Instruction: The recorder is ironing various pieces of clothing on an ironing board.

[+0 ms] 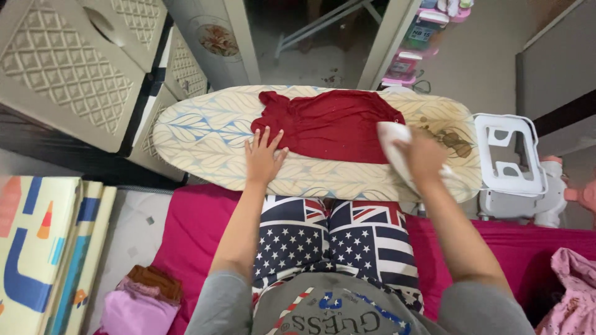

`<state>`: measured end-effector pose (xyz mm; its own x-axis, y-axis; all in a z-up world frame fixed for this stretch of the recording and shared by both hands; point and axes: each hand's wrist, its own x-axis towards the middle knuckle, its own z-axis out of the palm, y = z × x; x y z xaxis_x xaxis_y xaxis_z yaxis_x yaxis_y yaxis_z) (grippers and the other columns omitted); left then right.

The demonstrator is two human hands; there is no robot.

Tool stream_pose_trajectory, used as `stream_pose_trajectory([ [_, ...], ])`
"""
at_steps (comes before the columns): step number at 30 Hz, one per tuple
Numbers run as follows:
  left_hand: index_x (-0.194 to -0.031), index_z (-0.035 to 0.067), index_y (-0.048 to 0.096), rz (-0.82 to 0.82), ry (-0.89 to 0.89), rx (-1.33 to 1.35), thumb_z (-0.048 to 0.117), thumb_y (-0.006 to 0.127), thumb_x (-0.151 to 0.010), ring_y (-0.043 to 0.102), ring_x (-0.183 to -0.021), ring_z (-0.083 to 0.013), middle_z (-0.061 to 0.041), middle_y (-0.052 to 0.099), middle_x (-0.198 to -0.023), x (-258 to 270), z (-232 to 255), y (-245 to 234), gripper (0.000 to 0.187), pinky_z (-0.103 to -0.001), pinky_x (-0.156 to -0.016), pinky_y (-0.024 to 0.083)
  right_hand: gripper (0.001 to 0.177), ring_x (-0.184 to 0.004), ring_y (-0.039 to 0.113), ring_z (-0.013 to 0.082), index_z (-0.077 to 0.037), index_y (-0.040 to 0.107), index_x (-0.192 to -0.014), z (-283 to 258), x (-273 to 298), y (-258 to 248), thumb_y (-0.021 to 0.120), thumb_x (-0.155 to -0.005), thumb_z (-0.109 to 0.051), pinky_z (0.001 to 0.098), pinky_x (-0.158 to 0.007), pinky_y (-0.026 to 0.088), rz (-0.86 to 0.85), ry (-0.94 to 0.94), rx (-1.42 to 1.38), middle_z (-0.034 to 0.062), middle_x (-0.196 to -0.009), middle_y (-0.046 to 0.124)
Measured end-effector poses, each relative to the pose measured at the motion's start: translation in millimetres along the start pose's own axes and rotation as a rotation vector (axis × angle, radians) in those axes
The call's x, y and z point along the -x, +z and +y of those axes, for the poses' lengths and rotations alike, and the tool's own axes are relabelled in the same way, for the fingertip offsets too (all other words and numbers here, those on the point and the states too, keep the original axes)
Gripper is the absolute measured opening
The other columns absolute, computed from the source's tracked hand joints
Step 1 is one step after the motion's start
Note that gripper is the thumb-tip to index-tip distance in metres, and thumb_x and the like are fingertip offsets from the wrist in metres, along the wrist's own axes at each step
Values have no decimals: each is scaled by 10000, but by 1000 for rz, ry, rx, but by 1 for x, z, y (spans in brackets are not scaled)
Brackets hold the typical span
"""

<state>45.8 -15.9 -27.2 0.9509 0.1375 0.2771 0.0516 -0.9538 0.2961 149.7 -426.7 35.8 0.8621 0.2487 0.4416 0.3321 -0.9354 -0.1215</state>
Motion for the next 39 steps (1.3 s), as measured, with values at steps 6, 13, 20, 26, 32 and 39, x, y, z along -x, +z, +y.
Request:
stream_pose_trajectory([
  [6, -1243, 175, 680, 130, -260, 142, 513, 657, -974, 534, -1253, -360, -130, 632, -1270, -56, 2, -12, 433, -519, -1104, 395, 661, -946, 723, 414, -134, 711, -1317, 82, -10, -24, 742, -884, -633, 605, -831, 514, -319, 476, 220, 212, -1005, 764],
  [13, -1216, 89, 687, -32, -602, 238, 554, 864, -714, 674, -1079, -323, -112, 742, -1099, -145, -38, 33, 707, -423, -932, 519, 702, -1440, 465, 413, -184, 527, -1532, 35, -89, 72, 703, -907, -452, 606, -1206, 320, -392, 288, -330, 237, -1575, 476],
  [20, -1204, 98, 702, -148, -488, 893, 273, 850, -757, 721, -1040, -230, -62, 765, -1094, -151, -80, 60, 502, -350, -935, 549, 771, -1209, 612, 327, -163, 427, -1518, 6, -117, 154, 789, -855, -318, 620, -1086, 278, -369, 158, -457, 121, -1260, 684],
  [26, -1258, 136, 632, -250, -58, 775, -37, 739, -755, 571, -1266, -262, -31, 695, -1227, -87, -55, -29, 543, -573, -1105, 275, 312, -1209, 617, 284, -283, 767, -1125, 10, -55, 73, 809, -823, -217, 540, -1067, 401, -350, -89, -404, 14, -1189, 726],
  [32, -1277, 211, 685, -232, 142, 180, -1, 647, -720, 327, -1504, -307, -38, 652, -1375, -45, -60, -26, 598, -711, -1156, -1, 380, -1349, 514, 346, -224, 739, -1246, 55, -20, 33, 721, -871, -164, 590, -1136, 372, -206, -212, -93, 124, -1385, 644],
  [39, -1300, 180, 671, 89, 268, 203, 263, 649, -788, 330, -1480, -354, -119, 603, -1439, -8, -38, -31, 520, -682, -1150, 122, 665, -1036, 705, 420, -64, 664, -1296, 102, -27, -5, 831, -854, -532, 544, -871, 544, -391, 616, 5, 230, -1092, 743],
])
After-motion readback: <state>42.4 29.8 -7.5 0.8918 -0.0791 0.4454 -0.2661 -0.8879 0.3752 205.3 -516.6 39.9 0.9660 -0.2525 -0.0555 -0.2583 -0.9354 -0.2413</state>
